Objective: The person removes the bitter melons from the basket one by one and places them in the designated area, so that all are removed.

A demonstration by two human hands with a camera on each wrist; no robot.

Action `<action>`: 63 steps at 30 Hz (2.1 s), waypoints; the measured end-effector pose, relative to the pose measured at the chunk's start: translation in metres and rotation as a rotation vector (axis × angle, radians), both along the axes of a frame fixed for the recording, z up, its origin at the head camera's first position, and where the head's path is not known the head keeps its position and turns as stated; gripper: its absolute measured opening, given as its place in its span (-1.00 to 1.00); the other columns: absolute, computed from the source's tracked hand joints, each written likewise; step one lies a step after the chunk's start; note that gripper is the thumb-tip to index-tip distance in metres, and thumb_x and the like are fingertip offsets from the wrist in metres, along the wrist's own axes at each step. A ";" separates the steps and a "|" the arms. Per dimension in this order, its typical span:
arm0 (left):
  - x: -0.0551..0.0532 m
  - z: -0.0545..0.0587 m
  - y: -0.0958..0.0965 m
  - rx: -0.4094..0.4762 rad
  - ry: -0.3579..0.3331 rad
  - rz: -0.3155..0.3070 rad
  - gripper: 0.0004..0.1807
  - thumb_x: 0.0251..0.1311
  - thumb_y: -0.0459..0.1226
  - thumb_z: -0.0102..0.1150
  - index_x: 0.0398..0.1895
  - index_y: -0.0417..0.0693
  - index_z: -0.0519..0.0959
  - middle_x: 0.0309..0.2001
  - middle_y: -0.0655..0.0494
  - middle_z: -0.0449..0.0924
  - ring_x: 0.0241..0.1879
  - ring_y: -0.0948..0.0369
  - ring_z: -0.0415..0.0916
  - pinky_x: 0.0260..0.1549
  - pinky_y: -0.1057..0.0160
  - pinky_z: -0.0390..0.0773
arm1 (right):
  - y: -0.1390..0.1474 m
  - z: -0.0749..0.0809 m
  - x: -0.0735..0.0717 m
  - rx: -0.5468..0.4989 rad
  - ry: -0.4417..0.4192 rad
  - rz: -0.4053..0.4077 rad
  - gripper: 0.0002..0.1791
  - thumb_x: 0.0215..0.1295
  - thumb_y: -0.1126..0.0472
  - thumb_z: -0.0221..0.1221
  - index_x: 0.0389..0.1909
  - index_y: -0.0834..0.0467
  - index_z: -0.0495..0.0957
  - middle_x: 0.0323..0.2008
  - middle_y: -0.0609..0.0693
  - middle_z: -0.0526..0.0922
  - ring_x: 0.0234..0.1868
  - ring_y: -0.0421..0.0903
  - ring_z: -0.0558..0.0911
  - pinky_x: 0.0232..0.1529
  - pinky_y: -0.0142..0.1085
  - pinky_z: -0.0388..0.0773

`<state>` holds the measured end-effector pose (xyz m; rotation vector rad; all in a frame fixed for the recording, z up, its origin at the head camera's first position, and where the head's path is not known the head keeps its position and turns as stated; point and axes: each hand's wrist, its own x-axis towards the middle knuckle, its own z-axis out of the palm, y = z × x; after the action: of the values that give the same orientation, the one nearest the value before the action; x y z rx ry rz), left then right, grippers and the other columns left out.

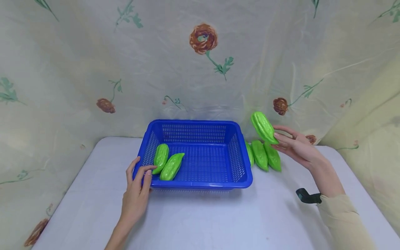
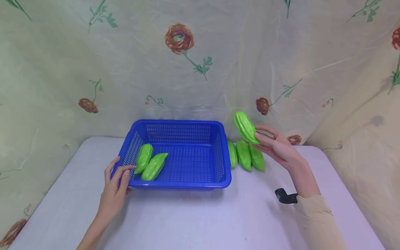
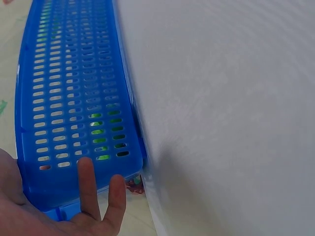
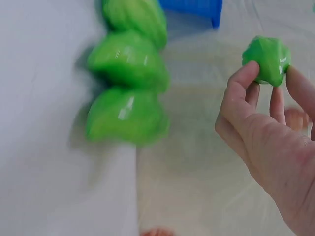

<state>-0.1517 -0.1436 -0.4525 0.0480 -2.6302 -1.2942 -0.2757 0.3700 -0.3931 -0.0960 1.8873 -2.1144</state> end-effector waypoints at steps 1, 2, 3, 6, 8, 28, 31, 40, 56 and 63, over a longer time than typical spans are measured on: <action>0.000 0.000 0.000 0.000 -0.003 0.002 -0.59 0.77 0.00 -0.26 0.31 0.16 0.58 0.75 0.13 -0.13 -0.25 0.10 0.71 -0.37 0.26 0.55 | 0.008 -0.002 0.002 -0.009 -0.016 -0.014 -0.66 0.69 0.24 0.07 0.35 -0.09 0.46 0.12 -0.20 0.65 0.09 -0.28 0.74 0.13 -0.38 0.71; 0.001 -0.001 0.000 0.001 -0.004 0.002 -0.59 0.77 0.00 -0.26 0.31 0.17 0.58 0.76 0.14 -0.13 -0.26 0.11 0.71 -0.38 0.25 0.55 | 0.015 -0.004 0.005 -0.015 -0.027 -0.023 -0.68 0.70 0.24 0.06 0.32 -0.11 0.48 0.11 -0.20 0.64 0.08 -0.28 0.74 0.12 -0.38 0.72; 0.001 -0.001 0.000 0.001 -0.005 0.003 -0.59 0.77 0.00 -0.27 0.31 0.17 0.58 0.76 0.14 -0.13 -0.26 0.12 0.70 -0.38 0.25 0.55 | 0.023 -0.007 0.006 -0.020 -0.038 -0.029 -0.69 0.70 0.24 0.06 0.30 -0.12 0.50 0.11 -0.20 0.63 0.08 -0.27 0.74 0.10 -0.37 0.73; 0.001 -0.002 0.000 0.001 -0.008 0.005 -0.59 0.77 0.00 -0.26 0.31 0.19 0.58 0.76 0.16 -0.14 -0.27 0.15 0.69 -0.40 0.25 0.53 | 0.045 -0.016 0.010 -0.086 -0.059 -0.031 -0.69 0.72 0.27 0.00 0.24 -0.11 0.57 0.14 -0.18 0.57 0.07 -0.24 0.73 0.08 -0.34 0.74; 0.001 -0.001 0.000 -0.001 -0.005 0.002 -0.59 0.77 0.00 -0.26 0.31 0.18 0.58 0.76 0.13 -0.13 -0.28 0.18 0.68 -0.40 0.25 0.52 | 0.057 -0.022 0.013 -0.125 -0.066 -0.030 -0.67 0.73 0.29 -0.03 0.23 -0.08 0.59 0.14 -0.16 0.55 0.06 -0.22 0.73 0.08 -0.31 0.75; -0.002 0.001 0.000 -0.011 0.019 0.001 -0.58 0.77 0.00 -0.27 0.30 0.17 0.59 0.76 0.13 -0.13 -0.29 0.17 0.65 -0.40 0.27 0.52 | 0.090 -0.057 0.026 0.078 -0.198 -0.113 -0.78 0.70 0.19 0.08 0.10 -0.18 0.63 -0.04 -0.28 0.64 -0.07 -0.30 0.70 -0.01 -0.37 0.75; -0.003 0.000 0.000 -0.005 0.015 -0.006 -0.59 0.77 0.00 -0.27 0.31 0.18 0.58 0.76 0.12 -0.13 -0.28 0.18 0.65 -0.39 0.27 0.53 | 0.088 -0.056 0.025 0.265 -0.191 -0.089 -0.64 0.70 0.09 0.10 0.40 -0.01 0.45 0.01 -0.29 0.54 -0.06 -0.36 0.66 0.02 -0.40 0.74; 0.000 -0.001 0.000 -0.007 0.025 0.005 -0.59 0.77 -0.02 -0.26 0.30 0.17 0.59 0.75 0.13 -0.12 -0.32 0.17 0.61 -0.45 0.28 0.49 | 0.087 -0.049 0.021 0.554 -0.203 -0.007 -0.15 0.71 -0.07 0.05 0.69 0.34 -0.05 0.08 -0.22 0.49 -0.02 -0.33 0.66 0.09 -0.29 0.77; 0.001 0.000 0.000 -0.015 0.007 0.001 -0.58 0.77 0.00 -0.28 0.31 0.18 0.58 0.76 0.08 -0.13 -0.30 0.19 0.58 -0.45 0.23 0.45 | 0.079 -0.041 0.012 0.641 -0.120 -0.041 -0.19 0.73 -0.05 0.01 0.68 0.37 -0.02 -0.09 -0.50 0.59 -0.07 -0.53 0.66 -0.01 -0.34 0.73; 0.000 -0.001 0.002 -0.020 0.017 0.006 -0.60 0.77 -0.03 -0.25 0.29 0.16 0.59 0.76 0.08 -0.11 -0.24 0.10 0.56 -0.48 0.19 0.39 | 0.059 -0.035 0.013 0.859 0.085 -0.176 -0.31 0.73 -0.03 -0.02 0.59 0.38 0.22 0.47 0.45 0.40 0.25 0.00 0.64 0.15 -0.10 0.66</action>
<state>-0.1515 -0.1414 -0.4534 0.0416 -2.6270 -1.2601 -0.2624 0.4294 -0.4285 0.1773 2.7528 -1.2241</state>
